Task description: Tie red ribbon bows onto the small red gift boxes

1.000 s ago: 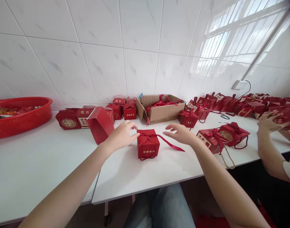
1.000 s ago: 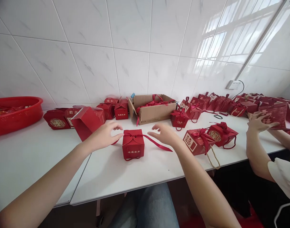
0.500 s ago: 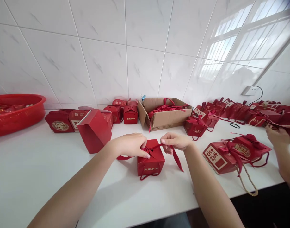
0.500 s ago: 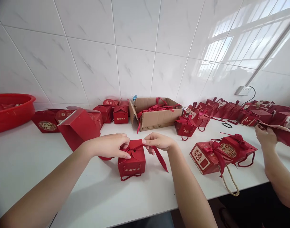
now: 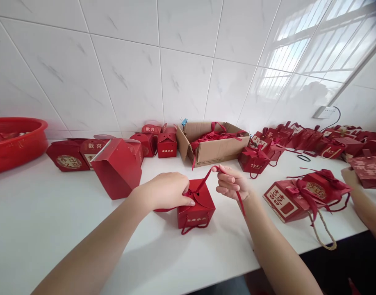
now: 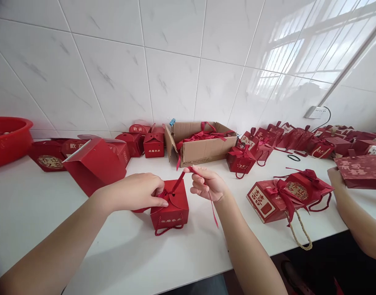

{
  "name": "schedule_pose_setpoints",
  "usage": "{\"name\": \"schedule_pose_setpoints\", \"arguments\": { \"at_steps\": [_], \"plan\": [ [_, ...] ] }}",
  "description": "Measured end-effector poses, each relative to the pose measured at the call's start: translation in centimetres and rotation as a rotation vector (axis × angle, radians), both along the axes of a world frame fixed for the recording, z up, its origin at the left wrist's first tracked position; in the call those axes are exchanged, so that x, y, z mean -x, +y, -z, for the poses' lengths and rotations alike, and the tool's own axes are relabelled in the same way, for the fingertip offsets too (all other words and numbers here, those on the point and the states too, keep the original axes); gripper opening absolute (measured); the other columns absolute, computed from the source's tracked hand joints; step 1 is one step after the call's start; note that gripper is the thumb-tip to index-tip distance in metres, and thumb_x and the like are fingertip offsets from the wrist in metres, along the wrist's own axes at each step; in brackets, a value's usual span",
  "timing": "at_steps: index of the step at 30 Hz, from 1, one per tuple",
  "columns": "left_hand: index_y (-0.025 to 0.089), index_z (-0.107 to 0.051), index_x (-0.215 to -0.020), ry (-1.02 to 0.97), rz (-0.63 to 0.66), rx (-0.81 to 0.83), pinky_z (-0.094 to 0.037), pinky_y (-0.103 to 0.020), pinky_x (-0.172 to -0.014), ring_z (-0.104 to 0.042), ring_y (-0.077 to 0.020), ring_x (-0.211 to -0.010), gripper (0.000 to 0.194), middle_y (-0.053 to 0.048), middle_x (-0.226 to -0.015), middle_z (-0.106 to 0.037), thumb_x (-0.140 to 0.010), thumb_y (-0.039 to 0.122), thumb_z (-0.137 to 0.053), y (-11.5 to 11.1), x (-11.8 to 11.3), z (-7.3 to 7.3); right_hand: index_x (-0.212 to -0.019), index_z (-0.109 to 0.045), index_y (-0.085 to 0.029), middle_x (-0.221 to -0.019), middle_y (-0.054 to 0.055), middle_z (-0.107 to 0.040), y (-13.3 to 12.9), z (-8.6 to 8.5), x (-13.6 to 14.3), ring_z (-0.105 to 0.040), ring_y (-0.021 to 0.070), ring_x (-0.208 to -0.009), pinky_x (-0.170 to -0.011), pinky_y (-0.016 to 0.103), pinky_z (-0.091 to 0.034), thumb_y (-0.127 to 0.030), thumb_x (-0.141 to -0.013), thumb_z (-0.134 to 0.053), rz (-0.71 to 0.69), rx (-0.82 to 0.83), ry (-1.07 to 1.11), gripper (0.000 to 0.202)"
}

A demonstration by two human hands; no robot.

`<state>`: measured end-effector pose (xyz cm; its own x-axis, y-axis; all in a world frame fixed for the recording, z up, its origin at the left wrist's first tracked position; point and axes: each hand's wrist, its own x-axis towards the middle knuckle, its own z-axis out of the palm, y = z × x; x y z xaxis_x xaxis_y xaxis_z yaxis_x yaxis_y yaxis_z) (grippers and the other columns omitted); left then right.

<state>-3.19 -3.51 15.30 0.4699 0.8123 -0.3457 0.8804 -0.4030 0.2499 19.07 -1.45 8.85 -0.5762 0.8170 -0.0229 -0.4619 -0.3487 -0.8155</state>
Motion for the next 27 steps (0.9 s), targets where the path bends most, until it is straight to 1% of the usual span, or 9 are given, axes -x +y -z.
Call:
{"name": "schedule_pose_setpoints", "arguments": {
  "at_steps": [2,4,8,10,12,16,19,23,27],
  "plan": [
    [0.021,-0.038,-0.058,0.012,0.004,-0.008,-0.030,-0.028,-0.045,-0.047,-0.0189,-0.055,0.040,-0.002,-0.057,-0.051,-0.074,0.056,-0.049,-0.2,0.1,-0.1,-0.084,-0.063,-0.015,-0.041,-0.012,-0.041,-0.3,-0.2,0.2,-0.025,0.0001,-0.028,-0.043,0.017,-0.034,-0.027,-0.089,-0.056,0.006,0.000,-0.014,0.014],
    [0.022,-0.044,-0.065,-0.036,0.019,-0.086,-0.036,-0.029,-0.051,-0.053,-0.0224,-0.069,0.036,-0.004,-0.070,-0.057,-0.074,0.056,-0.051,-0.3,0.0,0.0,-0.088,-0.063,-0.016,-0.043,-0.010,-0.048,-0.6,-0.4,0.4,-0.032,0.0010,-0.029,-0.044,0.018,-0.037,-0.029,-0.087,-0.059,-0.004,-0.026,-0.029,0.014],
    [0.022,-0.054,-0.090,-0.306,0.007,-0.343,-0.042,-0.032,-0.071,-0.051,-0.0263,-0.097,0.034,-0.006,-0.100,-0.059,-0.077,0.053,-0.053,0.1,-0.9,0.8,-0.086,-0.062,-0.016,-0.050,-0.006,-0.059,-1.1,-0.4,1.0,-0.043,0.0032,-0.032,-0.047,0.019,-0.039,-0.030,-0.088,-0.059,-0.052,-0.124,-0.062,0.015],
    [0.023,-0.056,-0.089,-0.416,-0.002,-0.400,-0.041,-0.032,-0.073,-0.052,-0.0233,-0.094,0.025,-0.003,-0.095,-0.061,-0.084,0.045,-0.047,0.4,-1.6,1.1,-0.084,-0.061,-0.015,-0.057,-0.003,-0.064,-1.2,-0.5,1.2,-0.049,0.0048,-0.036,-0.049,0.021,-0.042,-0.031,-0.088,-0.059,-0.062,-0.177,-0.085,0.016],
    [0.023,-0.057,-0.080,-0.466,-0.001,-0.426,-0.039,-0.030,-0.068,-0.053,-0.0196,-0.081,0.020,-0.001,-0.082,-0.061,-0.086,0.035,-0.042,0.8,-2.0,1.3,-0.085,-0.062,-0.015,-0.064,-0.001,-0.067,-1.3,-0.5,1.2,-0.055,0.0070,-0.042,-0.050,0.021,-0.044,-0.033,-0.086,-0.061,-0.076,-0.210,-0.113,0.018],
    [0.021,-0.054,-0.070,-0.451,-0.016,-0.487,-0.034,-0.030,-0.063,-0.050,-0.0169,-0.067,0.016,0.002,-0.070,-0.060,-0.082,0.023,-0.044,1.3,-1.9,1.0,-0.080,-0.065,-0.013,-0.068,0.002,-0.066,-1.4,-0.8,0.3,-0.060,0.0088,-0.052,-0.054,0.022,-0.046,-0.036,-0.085,-0.062,-0.062,-0.276,-0.279,0.024],
    [0.021,-0.050,-0.066,-0.429,-0.037,-0.500,-0.033,-0.031,-0.064,-0.048,-0.0165,-0.064,0.016,0.003,-0.066,-0.059,-0.081,0.023,-0.045,1.2,-1.6,0.7,-0.075,-0.066,-0.012,-0.062,0.001,-0.062,-1.5,-1.1,-0.7,-0.056,0.0073,-0.053,-0.052,0.020,-0.043,-0.036,-0.082,-0.065,0.015,-0.308,-0.431,0.025],
    [0.020,-0.045,-0.063,-0.417,-0.043,-0.491,-0.031,-0.030,-0.061,-0.046,-0.0161,-0.060,0.021,0.003,-0.059,-0.055,-0.083,0.024,-0.043,1.2,-1.8,0.8,-0.083,-0.062,-0.016,-0.053,-0.003,-0.058,-1.6,-1.2,-1.4,-0.048,0.0070,-0.046,-0.044,0.020,-0.033,-0.037,-0.080,-0.068,0.104,-0.309,-0.475,0.022],
    [0.019,-0.035,-0.056,-0.401,-0.029,-0.509,-0.026,-0.029,-0.053,-0.042,-0.0151,-0.055,0.034,0.001,-0.055,-0.047,-0.087,0.031,-0.039,1.4,-1.9,1.2,-0.072,-0.061,-0.016,-0.063,0.001,-0.061,-1.6,-1.1,-0.7,-0.048,0.0075,-0.052,-0.049,0.022,-0.035,-0.045,-0.082,-0.063,0.136,-0.358,-0.550,0.031]
  ]
}}
